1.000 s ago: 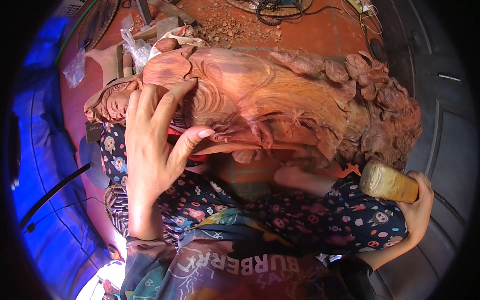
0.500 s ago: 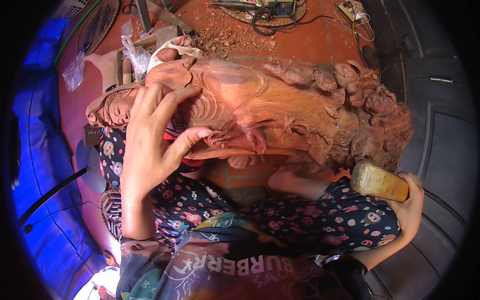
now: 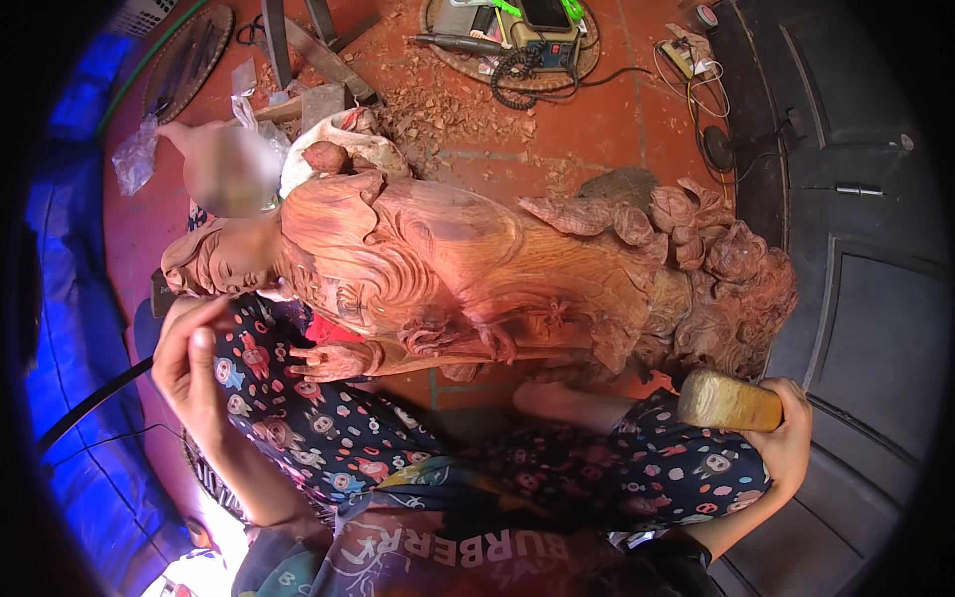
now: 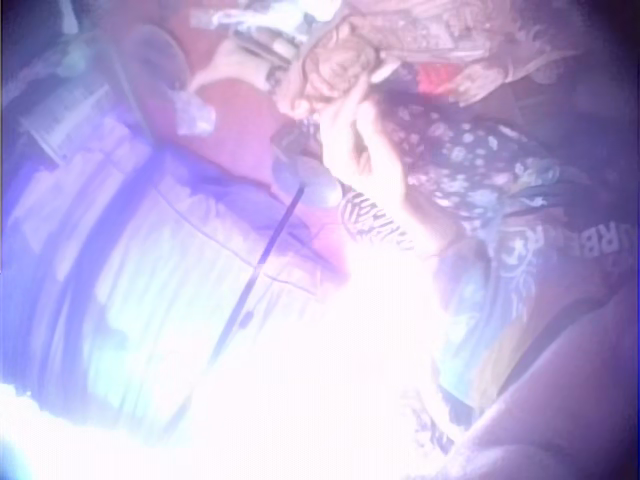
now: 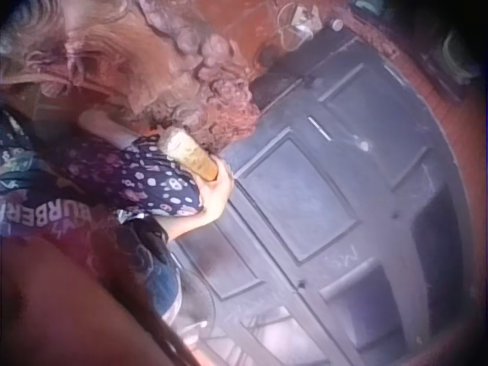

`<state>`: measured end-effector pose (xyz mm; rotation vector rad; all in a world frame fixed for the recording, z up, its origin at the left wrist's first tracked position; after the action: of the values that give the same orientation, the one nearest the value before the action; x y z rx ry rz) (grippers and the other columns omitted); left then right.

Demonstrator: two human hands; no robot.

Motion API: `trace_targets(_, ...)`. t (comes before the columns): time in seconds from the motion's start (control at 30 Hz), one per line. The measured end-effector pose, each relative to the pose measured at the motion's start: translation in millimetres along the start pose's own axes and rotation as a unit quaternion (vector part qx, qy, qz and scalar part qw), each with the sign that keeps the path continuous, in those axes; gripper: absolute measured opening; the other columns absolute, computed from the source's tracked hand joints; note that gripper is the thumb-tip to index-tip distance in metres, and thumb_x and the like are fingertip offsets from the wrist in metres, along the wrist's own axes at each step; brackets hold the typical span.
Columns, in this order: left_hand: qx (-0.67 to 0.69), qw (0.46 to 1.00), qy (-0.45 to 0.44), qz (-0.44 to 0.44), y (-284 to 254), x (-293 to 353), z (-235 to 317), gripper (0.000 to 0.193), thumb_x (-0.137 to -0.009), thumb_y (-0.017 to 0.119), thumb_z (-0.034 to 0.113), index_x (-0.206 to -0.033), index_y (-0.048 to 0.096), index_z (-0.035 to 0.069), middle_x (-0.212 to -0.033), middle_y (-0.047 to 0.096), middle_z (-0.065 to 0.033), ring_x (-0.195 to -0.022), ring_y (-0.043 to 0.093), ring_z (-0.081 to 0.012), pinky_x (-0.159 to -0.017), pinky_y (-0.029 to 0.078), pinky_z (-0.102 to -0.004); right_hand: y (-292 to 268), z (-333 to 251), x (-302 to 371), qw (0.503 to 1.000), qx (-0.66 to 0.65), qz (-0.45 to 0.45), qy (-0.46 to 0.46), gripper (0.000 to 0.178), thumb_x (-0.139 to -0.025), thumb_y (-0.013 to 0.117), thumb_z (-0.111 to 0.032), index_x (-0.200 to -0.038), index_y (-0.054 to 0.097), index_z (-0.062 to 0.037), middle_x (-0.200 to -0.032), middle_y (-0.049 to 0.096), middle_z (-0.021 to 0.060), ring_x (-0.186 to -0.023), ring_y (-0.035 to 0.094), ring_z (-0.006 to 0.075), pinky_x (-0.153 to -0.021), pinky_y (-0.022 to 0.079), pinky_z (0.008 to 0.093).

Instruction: The person is carving a detailed wooden sculpture of a figure, using a chisel and mallet to shape the wood. They are sitting on the floor, holding the sculpture between their legs, and carefully chiseling away at the details.

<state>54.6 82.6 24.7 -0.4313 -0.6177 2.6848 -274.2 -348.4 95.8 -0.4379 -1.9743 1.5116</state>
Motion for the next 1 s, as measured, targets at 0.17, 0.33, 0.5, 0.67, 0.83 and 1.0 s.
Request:
trace_targets(0.17,-0.101,0.961,-0.176,0.185,-75,70,-87,0.023,-0.094,0.058,0.016,-0.105,0.067,-0.002,-0.088,0.063,-0.0075,-0.079,0.058,-0.014,-0.076,0.044,-0.0258,3,5,-1,1.0,0.005,0.002,0.021,0.054,-0.044,0.083,-0.003,-0.089,0.055,0.0018,-0.081,0.057,0.0133,-0.077,0.056,0.0317,-0.075,0.044,0.0348)
trace_targets(0.33,-0.355,0.92,-0.131,0.104,-43,98,-113,0.039,-0.097,0.05,0.022,-0.132,0.053,0.006,-0.142,0.042,-0.0197,-0.129,0.043,-0.0356,-0.107,0.033,-0.0451,-7,-11,-2,0.998,0.053,0.021,-0.025,0.043,-0.049,0.078,-0.003,-0.087,0.059,-0.0001,-0.083,0.06,0.013,-0.082,0.057,0.0348,-0.077,0.044,0.0367)
trace_targets(0.5,-0.351,0.919,-0.124,0.133,-48,92,-122,0.037,-0.094,0.054,0.023,-0.127,0.057,0.007,-0.133,0.05,-0.019,-0.124,0.047,-0.0364,-0.103,0.036,-0.0439,-10,-23,-1,0.994,0.089,0.024,-0.054,0.039,-0.052,0.074,-0.001,-0.087,0.059,-0.0007,-0.083,0.06,0.0118,-0.084,0.057,0.0334,-0.078,0.043,0.0367)
trace_targets(0.67,-0.362,0.917,-0.096,0.14,-46,90,-122,0.035,-0.095,0.054,0.025,-0.125,0.058,0.007,-0.129,0.052,-0.0196,-0.121,0.049,-0.037,-0.101,0.037,-0.0451,-6,-9,7,0.998,0.027,0.031,-0.051,0.042,-0.052,0.075,0.003,-0.09,0.058,0.0012,-0.084,0.059,0.0131,-0.083,0.057,0.0338,-0.079,0.044,0.0359)
trace_targets(0.83,-0.377,0.908,-0.073,0.169,-49,96,-118,0.032,-0.093,0.057,0.022,-0.12,0.061,0.005,-0.127,0.054,-0.0185,-0.118,0.051,-0.0353,-0.1,0.038,-0.0447,-4,-4,12,0.998,0.009,0.032,-0.048,0.048,-0.051,0.08,0.003,-0.093,0.057,0.0024,-0.084,0.058,0.0138,-0.08,0.057,0.0315,-0.078,0.045,0.0332)
trace_targets(1.0,-0.061,0.969,-0.138,0.198,-7,117,-54,0.019,-0.097,0.055,0.017,-0.101,0.063,0.0,-0.092,0.062,-0.0087,-0.074,0.057,-0.0149,-0.068,0.046,-0.0277,-2,8,16,0.999,0.009,0.028,-0.04,0.053,-0.05,0.083,0.002,-0.095,0.056,0.0018,-0.084,0.058,0.012,-0.077,0.055,0.0241,-0.078,0.045,0.0295)
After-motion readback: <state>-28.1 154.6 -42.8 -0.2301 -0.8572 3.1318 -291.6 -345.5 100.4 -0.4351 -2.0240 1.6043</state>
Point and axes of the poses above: each hand's wrist, its own x-axis away from the middle knuckle, its own y-axis out of the palm, z = x × y, the point moved 8 cm from there along -x, towards the middle knuckle
